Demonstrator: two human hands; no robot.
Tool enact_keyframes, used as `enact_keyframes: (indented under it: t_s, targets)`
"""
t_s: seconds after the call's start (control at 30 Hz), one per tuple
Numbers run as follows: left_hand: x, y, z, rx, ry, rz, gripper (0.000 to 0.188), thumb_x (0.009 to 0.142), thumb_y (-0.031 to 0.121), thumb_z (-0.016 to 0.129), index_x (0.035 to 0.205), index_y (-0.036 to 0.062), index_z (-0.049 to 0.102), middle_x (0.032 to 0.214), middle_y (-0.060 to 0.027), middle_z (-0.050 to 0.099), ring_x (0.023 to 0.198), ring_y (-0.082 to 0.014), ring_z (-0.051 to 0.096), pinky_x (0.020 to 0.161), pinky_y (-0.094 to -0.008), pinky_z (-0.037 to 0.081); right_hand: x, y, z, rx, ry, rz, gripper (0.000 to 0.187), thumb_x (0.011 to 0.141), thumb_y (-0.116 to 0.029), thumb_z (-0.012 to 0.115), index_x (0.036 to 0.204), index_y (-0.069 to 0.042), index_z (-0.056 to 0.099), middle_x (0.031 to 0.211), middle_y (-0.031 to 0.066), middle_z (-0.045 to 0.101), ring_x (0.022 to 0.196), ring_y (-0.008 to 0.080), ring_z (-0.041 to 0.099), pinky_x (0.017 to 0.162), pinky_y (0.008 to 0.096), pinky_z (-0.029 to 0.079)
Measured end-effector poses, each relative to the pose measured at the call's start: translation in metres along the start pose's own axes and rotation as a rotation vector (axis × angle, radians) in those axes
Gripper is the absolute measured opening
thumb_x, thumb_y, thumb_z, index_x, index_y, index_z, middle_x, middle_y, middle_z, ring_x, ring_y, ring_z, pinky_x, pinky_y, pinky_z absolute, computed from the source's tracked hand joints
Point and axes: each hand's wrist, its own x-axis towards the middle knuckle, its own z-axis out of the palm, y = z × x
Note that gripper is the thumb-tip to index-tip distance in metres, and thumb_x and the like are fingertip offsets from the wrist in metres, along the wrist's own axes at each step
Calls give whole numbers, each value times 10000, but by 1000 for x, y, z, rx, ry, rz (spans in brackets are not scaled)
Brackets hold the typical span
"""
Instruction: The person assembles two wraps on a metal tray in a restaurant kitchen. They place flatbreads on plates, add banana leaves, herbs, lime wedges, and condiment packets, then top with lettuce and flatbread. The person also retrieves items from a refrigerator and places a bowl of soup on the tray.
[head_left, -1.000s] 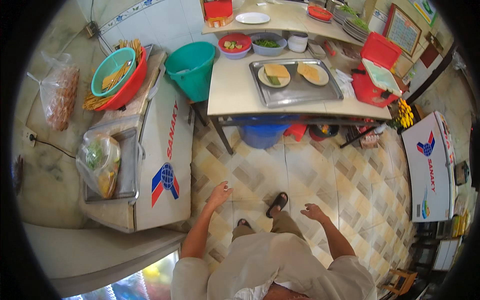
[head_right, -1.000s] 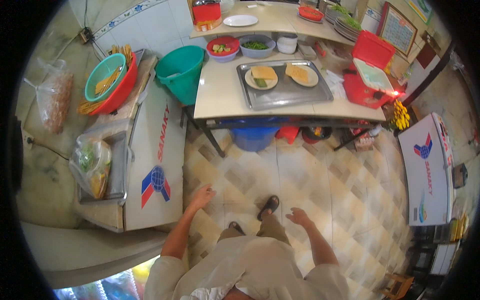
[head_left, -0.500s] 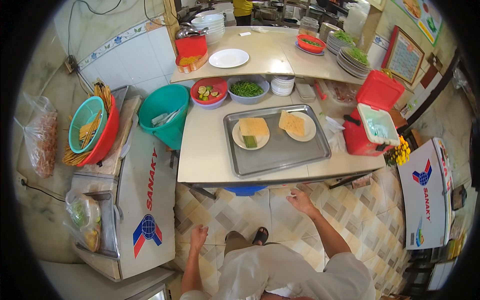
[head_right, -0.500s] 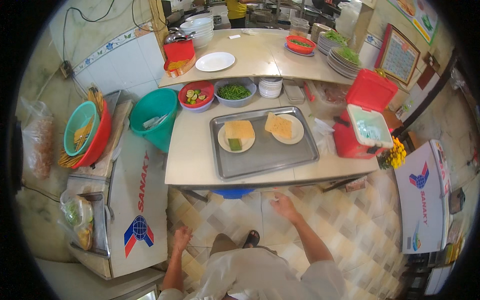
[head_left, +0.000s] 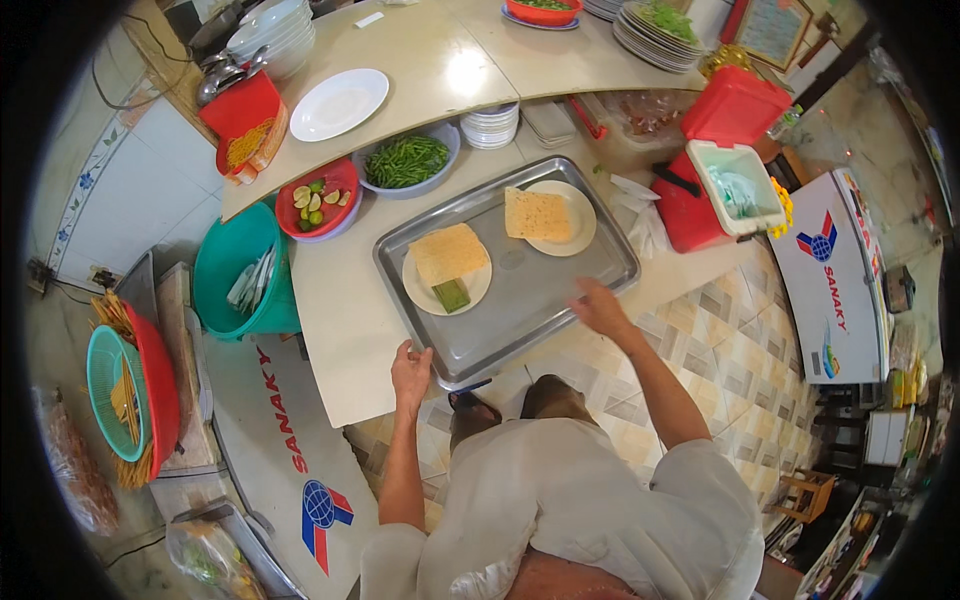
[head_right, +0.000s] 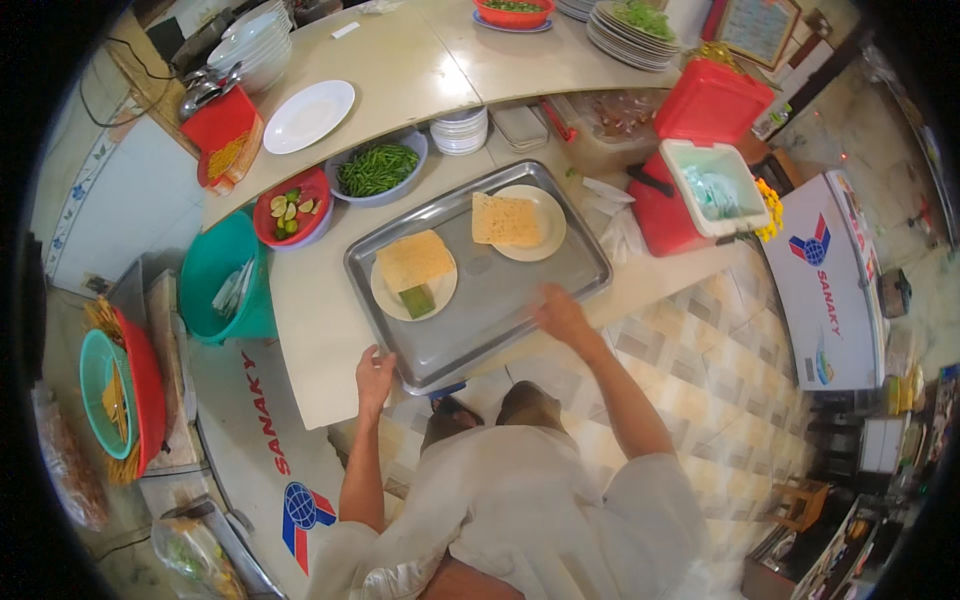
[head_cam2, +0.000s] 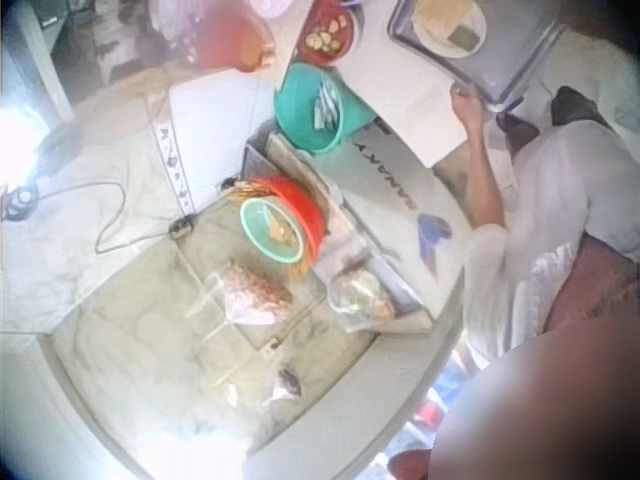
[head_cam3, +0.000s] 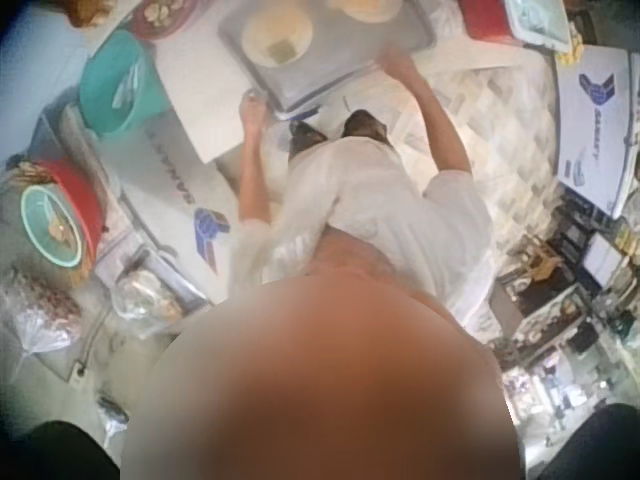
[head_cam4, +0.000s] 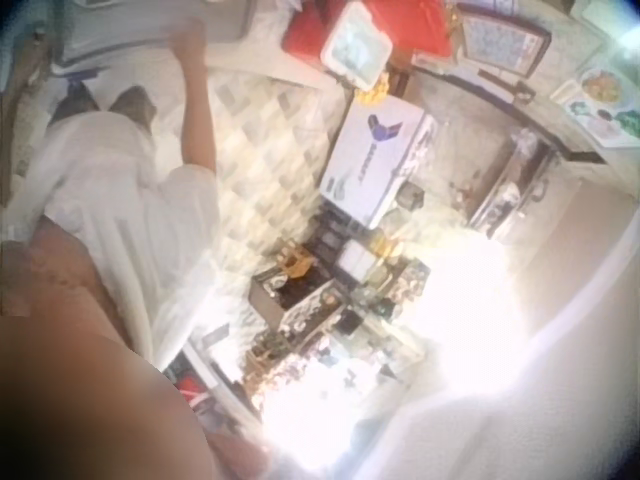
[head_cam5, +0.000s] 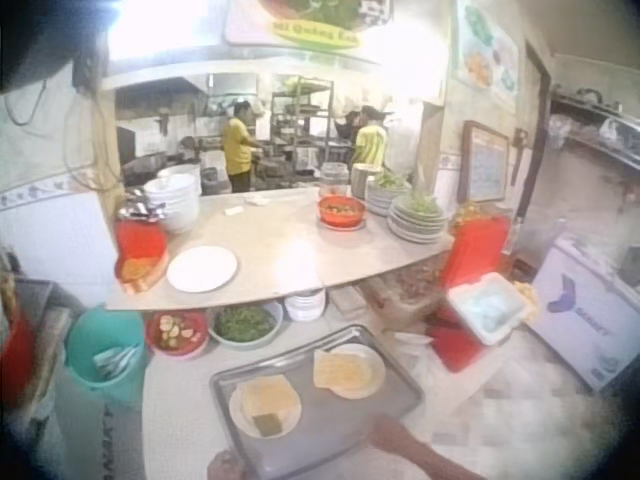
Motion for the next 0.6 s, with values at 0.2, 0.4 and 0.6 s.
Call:
enact_keyframes:
  t_s: [0.2,0.4,0.6]
  targets:
    - [16,14,17,156,65,-145,512,716,167,567,1138,-62,387,966,-278,543,890,-408,536,787,-441,428,75,92,-64,-417,42,-19,554,732,-115,568,1239,-31,362,1263,241,356,1191,356,322,983,390,277]
    - [13,25,25,128,180,-294,429,742,118,510,1138,-3,400,942,-264,545,906,-390,522,799,-448,407,150,213,-92,-637,-192,184,922,586,-49,685,1335,-79,149,1285,265,276,1096,352,439,805,370,450]
    - [15,29,22,204,328,-326,427,742,139,509,1134,-3,417,875,-245,571,843,-391,545,754,-449,425,157,284,-89,-797,-132,-166,410,678,-94,596,1064,-17,479,909,209,559,881,335,543,717,392,461]
